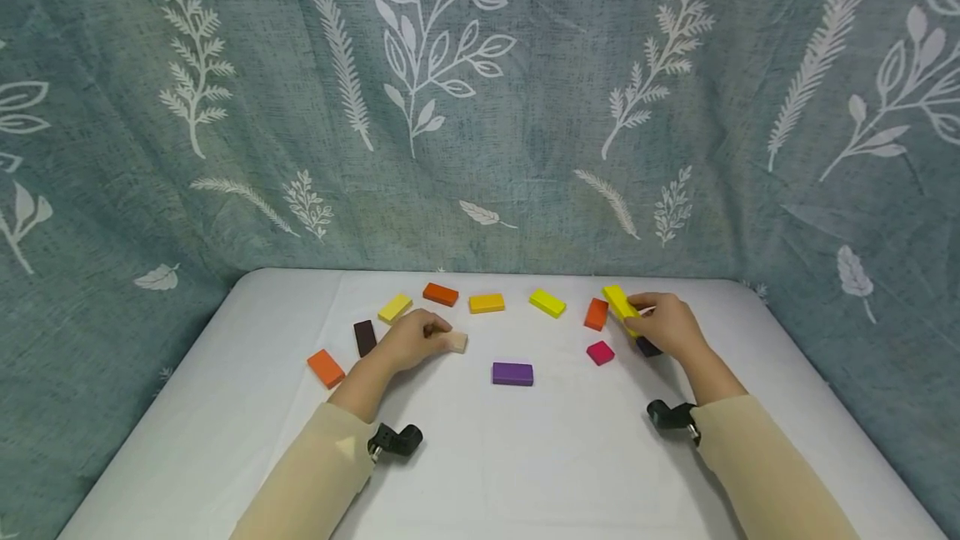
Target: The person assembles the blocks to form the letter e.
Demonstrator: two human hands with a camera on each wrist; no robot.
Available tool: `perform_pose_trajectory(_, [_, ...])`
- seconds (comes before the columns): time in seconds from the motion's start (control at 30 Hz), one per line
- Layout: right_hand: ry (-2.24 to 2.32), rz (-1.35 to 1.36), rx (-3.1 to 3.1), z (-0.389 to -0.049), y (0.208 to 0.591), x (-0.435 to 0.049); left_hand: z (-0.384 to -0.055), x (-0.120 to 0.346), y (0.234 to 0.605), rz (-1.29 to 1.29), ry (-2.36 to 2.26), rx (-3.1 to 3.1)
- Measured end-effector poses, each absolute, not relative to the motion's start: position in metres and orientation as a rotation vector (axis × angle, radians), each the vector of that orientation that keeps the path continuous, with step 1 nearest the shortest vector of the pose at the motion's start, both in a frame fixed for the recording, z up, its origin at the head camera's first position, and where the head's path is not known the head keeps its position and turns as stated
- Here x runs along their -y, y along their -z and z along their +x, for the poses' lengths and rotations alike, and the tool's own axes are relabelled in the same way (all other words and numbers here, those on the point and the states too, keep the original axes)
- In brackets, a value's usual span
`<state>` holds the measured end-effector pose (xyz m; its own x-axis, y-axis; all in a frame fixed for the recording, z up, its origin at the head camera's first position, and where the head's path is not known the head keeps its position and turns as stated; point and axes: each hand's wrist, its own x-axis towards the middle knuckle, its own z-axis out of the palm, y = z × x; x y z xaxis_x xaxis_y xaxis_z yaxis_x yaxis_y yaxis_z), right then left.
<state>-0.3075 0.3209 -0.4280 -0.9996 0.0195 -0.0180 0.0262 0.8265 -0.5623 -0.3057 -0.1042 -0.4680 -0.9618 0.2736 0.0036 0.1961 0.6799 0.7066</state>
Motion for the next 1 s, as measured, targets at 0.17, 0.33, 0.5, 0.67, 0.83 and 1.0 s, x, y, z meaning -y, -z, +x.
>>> perform_pose_trajectory(0.17, [1.010,-0.039,-2.969,-0.300,0.424,-0.305,-0.300,0.101,0.467,0.356,-1.164,-2.776])
perform_pose_trajectory(0.33, [1.073,-0.176,-2.932,-0.296,0.425,-0.286,-0.297,0.096,0.470,0.339,-1.196,-2.765])
perform_pose_trajectory(0.5, [1.105,-0.343,-2.873,-0.296,0.430,-0.268,-0.294,0.089,0.473,0.368,-1.204,-2.777])
perform_pose_trajectory(0.67, [1.103,-0.452,-2.823,-0.298,0.435,-0.256,-0.292,0.082,0.474,0.395,-1.213,-2.796])
perform_pose_trajectory(0.83, [1.136,-0.552,-2.716,-0.301,0.439,-0.248,-0.293,0.077,0.475,0.407,-1.213,-2.793])
perform_pose_trajectory(1.0, [1.090,-0.687,-2.633,-0.304,0.443,-0.241,-0.292,0.073,0.477,0.418,-1.202,-2.797])
